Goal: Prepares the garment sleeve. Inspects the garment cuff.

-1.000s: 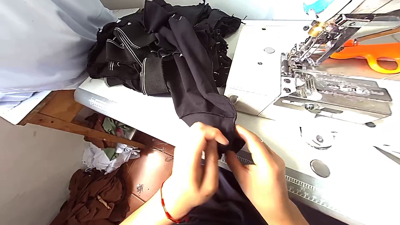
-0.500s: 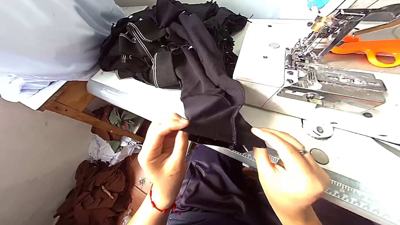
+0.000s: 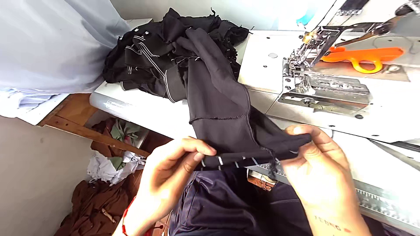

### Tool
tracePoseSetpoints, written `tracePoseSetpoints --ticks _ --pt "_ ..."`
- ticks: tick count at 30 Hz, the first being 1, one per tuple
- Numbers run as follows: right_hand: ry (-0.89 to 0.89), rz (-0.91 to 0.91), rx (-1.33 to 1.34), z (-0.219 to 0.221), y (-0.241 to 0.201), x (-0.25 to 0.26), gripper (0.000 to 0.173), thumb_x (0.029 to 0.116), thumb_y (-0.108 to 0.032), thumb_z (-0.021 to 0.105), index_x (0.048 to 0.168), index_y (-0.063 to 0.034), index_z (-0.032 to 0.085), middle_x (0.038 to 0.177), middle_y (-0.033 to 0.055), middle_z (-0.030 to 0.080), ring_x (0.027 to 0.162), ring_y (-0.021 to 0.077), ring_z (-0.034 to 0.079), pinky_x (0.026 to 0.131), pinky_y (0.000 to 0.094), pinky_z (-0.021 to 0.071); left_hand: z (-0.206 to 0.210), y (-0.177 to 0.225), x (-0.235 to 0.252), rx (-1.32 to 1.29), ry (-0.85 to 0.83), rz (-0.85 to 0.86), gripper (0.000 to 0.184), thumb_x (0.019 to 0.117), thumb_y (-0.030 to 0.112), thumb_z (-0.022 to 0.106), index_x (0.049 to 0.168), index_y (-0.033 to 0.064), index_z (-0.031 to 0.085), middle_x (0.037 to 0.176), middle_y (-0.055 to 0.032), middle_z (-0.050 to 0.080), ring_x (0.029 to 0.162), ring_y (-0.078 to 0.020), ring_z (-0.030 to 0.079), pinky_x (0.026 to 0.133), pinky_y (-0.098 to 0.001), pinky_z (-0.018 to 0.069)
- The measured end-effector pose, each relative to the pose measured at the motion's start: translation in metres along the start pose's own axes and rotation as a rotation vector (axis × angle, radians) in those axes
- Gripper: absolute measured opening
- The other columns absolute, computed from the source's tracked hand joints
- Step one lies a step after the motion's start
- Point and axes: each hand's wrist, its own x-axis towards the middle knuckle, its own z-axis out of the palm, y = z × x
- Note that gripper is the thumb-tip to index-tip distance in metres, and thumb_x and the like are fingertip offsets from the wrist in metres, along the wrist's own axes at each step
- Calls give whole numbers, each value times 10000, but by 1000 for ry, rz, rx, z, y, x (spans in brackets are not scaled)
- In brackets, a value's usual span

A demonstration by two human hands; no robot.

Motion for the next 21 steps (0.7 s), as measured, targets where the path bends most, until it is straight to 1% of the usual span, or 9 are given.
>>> tracePoseSetpoints --ticks 4,6,8,10,12,14,17,19,21 --pt "-94 -171 -423 -17 -5 9 133 1034 -283 581 1129 -285 675 941 -140 678 861 -19 660 783 156 563 -15 -1 16 -193 -27 -102 211 1043 231 585 1194 184 724 1093 67 726 954 1 674 830 -162 562" --pt "-137 -266 -594 -23 -7 10 134 1052 -288 556 1154 -287 642 971 -167 669 879 -40 646 780 126 541 -21 -1 24 -128 -71 -73 217 1039 238 572 1153 163 742 1053 57 734 944 -14 679 828 -176 565" --pt "-188 -354 -696 -30 -8 8 172 1057 -320 561 1149 -270 697 1008 -173 672 912 -57 626 787 103 509 -24 0 29 87 -120 31 212 1017 263 580 1101 179 756 924 94 700 888 8 642 819 -174 531" --pt "-219 -420 -815 -32 -7 3 214 1008 -389 649 1180 -296 735 1045 -159 661 988 -54 616 847 109 506 -19 1 27 342 -117 147 201 981 357 676 1103 225 766 860 123 629 838 40 573 790 -161 476" --pt "-179 -507 -980 -29 0 -2 236 967 -373 717 1189 -296 737 1009 -84 613 976 -24 578 847 121 464 -9 -1 22 571 -71 231 258 956 397 727 1170 257 753 886 69 543 853 4 509 758 -153 405" --pt "-130 -571 -1082 -27 8 -4 213 993 -253 676 1196 -258 741 954 -4 575 943 26 557 844 137 436 -2 -7 19 689 -7 278 221 980 279 699 1192 237 743 888 11 526 840 -33 508 731 -151 390" --pt "-93 -583 -1103 -23 14 -4 230 1028 -181 597 1196 -210 750 927 28 559 909 31 543 815 116 418 5 -11 15 717 85 303 185 1009 172 629 1149 198 747 852 0 520 787 -29 504 693 -137 392" --pt "-85 -559 -1101 -17 16 -7 219 1045 -198 576 1181 -181 748 952 23 614 924 5 585 834 95 457 9 -14 17 705 165 343 164 1011 146 620 1112 199 738 920 20 538 848 -18 522 741 -135 419" --pt "-76 -532 -1091 -9 19 -8 225 1060 -222 553 1124 -123 744 881 40 666 860 38 613 812 123 475 14 -22 29 576 196 380 159 1030 150 592 1097 206 725 1157 72 635 1123 -50 603 964 -211 512"
